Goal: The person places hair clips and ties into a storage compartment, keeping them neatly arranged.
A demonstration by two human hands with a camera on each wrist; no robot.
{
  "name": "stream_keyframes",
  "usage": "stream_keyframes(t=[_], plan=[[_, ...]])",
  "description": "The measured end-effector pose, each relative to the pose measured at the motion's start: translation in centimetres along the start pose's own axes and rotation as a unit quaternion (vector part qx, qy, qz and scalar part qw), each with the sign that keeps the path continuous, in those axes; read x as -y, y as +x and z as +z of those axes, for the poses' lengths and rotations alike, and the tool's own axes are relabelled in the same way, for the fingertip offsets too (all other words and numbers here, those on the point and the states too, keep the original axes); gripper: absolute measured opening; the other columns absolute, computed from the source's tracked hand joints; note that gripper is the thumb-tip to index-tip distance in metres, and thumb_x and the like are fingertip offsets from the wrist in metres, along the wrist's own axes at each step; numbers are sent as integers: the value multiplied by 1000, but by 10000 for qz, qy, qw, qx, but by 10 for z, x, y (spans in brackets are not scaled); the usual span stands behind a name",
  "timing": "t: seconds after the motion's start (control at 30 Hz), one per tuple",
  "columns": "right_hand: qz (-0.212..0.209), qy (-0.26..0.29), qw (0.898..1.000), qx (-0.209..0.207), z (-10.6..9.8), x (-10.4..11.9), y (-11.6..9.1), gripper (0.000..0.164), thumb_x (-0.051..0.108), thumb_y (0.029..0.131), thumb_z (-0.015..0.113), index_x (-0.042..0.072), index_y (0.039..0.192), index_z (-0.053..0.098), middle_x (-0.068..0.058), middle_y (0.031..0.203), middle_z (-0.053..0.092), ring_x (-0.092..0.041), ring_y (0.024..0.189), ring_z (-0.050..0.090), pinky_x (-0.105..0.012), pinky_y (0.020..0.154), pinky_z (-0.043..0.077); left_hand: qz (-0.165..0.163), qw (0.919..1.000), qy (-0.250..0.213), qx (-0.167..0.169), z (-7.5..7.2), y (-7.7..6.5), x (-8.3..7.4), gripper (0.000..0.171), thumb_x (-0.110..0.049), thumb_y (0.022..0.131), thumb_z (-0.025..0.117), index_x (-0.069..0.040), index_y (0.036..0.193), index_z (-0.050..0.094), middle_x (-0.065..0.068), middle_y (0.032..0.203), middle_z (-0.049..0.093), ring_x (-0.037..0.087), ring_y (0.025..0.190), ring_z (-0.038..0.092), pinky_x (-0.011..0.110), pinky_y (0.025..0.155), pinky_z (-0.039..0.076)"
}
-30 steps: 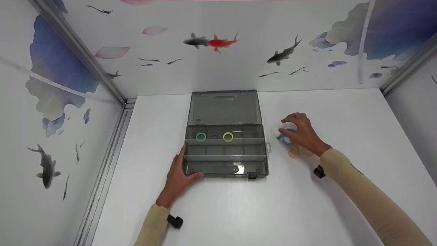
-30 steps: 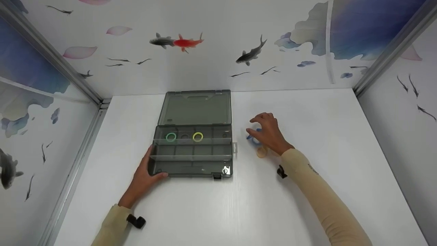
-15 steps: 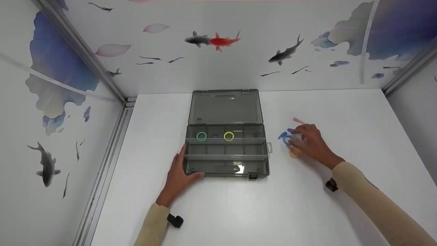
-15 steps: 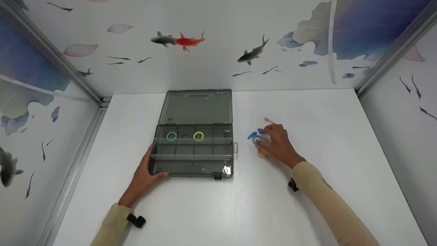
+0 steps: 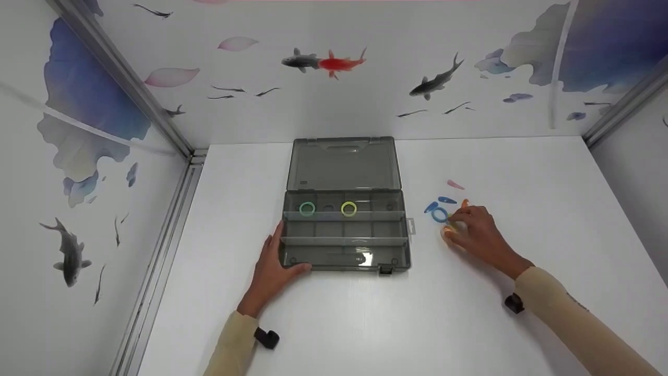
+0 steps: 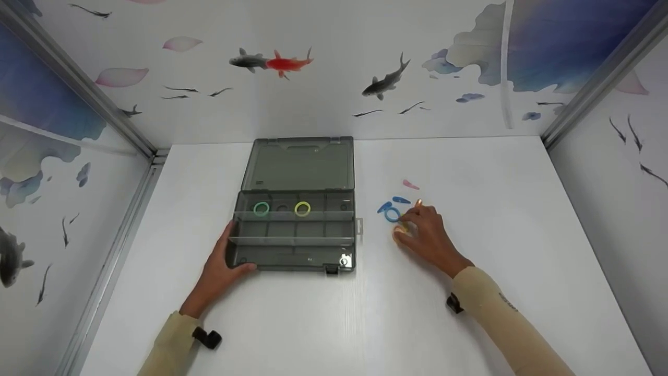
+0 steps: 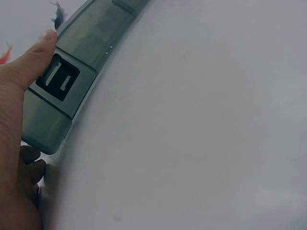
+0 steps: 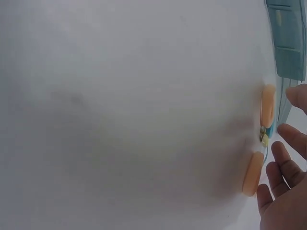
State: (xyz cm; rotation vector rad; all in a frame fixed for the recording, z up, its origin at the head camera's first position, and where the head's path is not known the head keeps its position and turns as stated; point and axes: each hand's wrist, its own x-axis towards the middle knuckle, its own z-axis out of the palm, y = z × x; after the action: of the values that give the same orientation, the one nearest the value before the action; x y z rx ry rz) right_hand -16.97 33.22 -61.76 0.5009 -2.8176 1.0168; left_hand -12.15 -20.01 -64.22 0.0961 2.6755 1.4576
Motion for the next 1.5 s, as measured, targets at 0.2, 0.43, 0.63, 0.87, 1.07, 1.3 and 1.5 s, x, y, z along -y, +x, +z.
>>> stream_keyframes(t=[0.2,0.43,0.63,0.87,1.07,1.3,1.5], plan=[[-184,-49,9998,-110,3,-1,-7,31,4,88,93,-2,115,79,-23,123,66,-41,122,51,-57,102,38,9,10000,-35,-7,-1,0,-1,127,-59,84,94,-33,179,14,19,182,20,47,168,12,79,125,22],[-292,-127,9993,-184,3,-2,-10,33,6,87,94,-2,115,78,-22,122,67,-44,122,52,-59,101,36,84,9999,66,3,0,0,-2,126,-57,86,93,-29,179,14,22,181,20,51,167,13,78,125,24],[-305,-340,9989,-116,3,-2,-10,36,8,87,94,-2,118,78,-24,125,67,-45,123,52,-62,103,36,135,9999,101,-37,0,1,-3,125,-55,87,94,-26,179,15,22,181,21,52,167,13,77,125,24],[-183,-341,9992,12,4,-1,-11,37,9,89,93,-2,120,76,-23,129,65,-44,128,49,-65,107,34,142,9997,177,-55,-1,-1,-3,125,-55,86,94,-28,179,15,22,181,22,52,166,14,78,124,27],[-242,-204,9995,13,4,0,-12,32,9,90,92,-1,115,75,-23,129,64,-44,128,48,-64,108,32,122,9998,122,-35,0,-2,-3,125,-55,87,94,-30,179,14,20,181,21,51,167,13,79,124,26],[-407,-233,9987,-172,1,2,-8,34,8,88,94,-2,115,76,-23,127,65,-44,127,49,-63,105,34,171,9998,73,-29,-1,-1,-5,124,-55,87,94,-30,179,14,19,182,20,51,167,13,79,123,26],[-555,-241,9977,-320,-3,7,0,38,5,84,96,-2,115,75,-24,126,64,-45,129,50,-64,105,35,93,9999,62,-12,-1,-1,-3,125,-56,86,94,-30,179,14,25,180,19,52,166,13,80,122,26]])
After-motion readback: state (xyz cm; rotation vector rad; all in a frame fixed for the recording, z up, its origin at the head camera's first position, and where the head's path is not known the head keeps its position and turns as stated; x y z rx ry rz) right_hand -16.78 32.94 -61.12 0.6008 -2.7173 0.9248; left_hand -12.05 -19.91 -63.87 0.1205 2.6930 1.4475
